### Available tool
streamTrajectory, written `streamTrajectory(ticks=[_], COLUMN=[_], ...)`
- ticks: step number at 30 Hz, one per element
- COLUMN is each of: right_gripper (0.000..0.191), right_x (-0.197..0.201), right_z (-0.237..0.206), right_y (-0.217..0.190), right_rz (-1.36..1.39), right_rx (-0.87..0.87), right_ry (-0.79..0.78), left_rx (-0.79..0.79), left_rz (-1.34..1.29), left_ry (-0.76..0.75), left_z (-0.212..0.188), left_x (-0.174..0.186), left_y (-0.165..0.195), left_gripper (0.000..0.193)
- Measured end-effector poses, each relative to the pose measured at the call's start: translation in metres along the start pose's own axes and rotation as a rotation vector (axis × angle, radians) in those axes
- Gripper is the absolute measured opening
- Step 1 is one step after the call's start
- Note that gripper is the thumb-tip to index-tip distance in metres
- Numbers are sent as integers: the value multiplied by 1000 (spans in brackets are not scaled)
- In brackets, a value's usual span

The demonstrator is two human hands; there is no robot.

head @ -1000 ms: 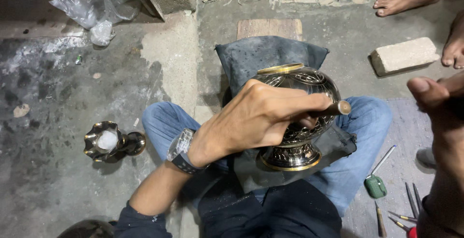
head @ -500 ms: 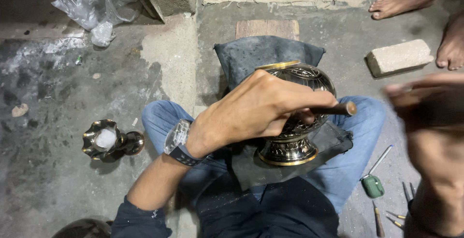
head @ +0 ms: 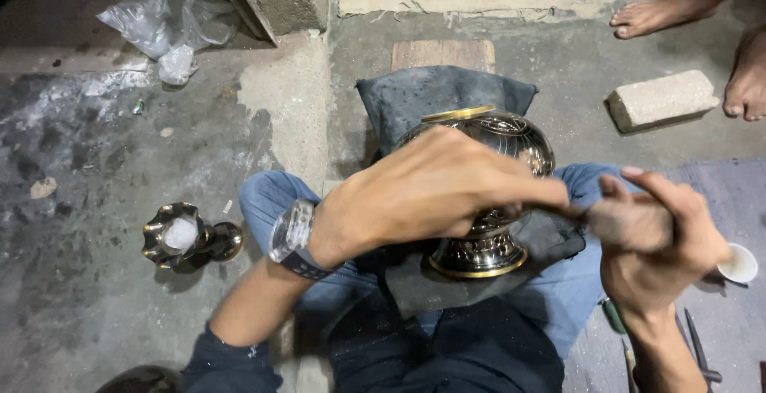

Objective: The person sits cross-legged on the floor and uses a chisel and hammer to engrave intricate patterns onto a metal vase. They repeatedly strike the chisel to create detailed designs on the vase's surface.

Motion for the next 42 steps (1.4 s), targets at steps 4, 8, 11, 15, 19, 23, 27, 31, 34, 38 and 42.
streamTrajectory(ticks=[4,8,11,15,19,23,27,31,34,38,42], right_gripper=[16,14,13,10,25,31,22,37,24,32,38], right_x=[0,1,5,5,-5,3,-23,-46,-59,-71,-61], right_z=[-8,2,21,62,89,120,132,143,153,148,146], right_y=[38,54,62,101,150,71,-26,-92,-106,-91,-104], right_rz=[12,226,302,111,405,-218,-120,-273,-154,-798,-553], right_rx=[-218,-373,-309,-272,-834,-155,182,439,243,216,394], right_ry=[-68,-24,-28,-241,-346,-512,-706,-763,-783,-1036,-873], left_rx=[114,366,407,435,435,423,431,438,445,475,532], left_rz=[-191,-313,-313,-251,-154,-136,-93,-58,-69,31,-36], left_ry=[378,501,535,530,470,455,433,470,570,656,750], left_z=[-26,-49,-50,-49,-43,-42,-45,-49,-55,-57,-59], left_x=[14,-3,-12,-12,-8,-6,-7,-12,-16,-20,-21], left_y=[-7,-15,-17,-11,-9,-7,-10,-11,-7,0,5], left_gripper=[38,28,35,48,49,50,42,32,31,23,26])
Point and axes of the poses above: each hand's wrist, its own z-axis towards the middle knuckle, its own x-axis out of the back of the hand, y = z × x, the point moved 6 cm from there along z, towards the middle knuckle, and after that the axes turned 5 degrees about z, right-handed, at the moved point
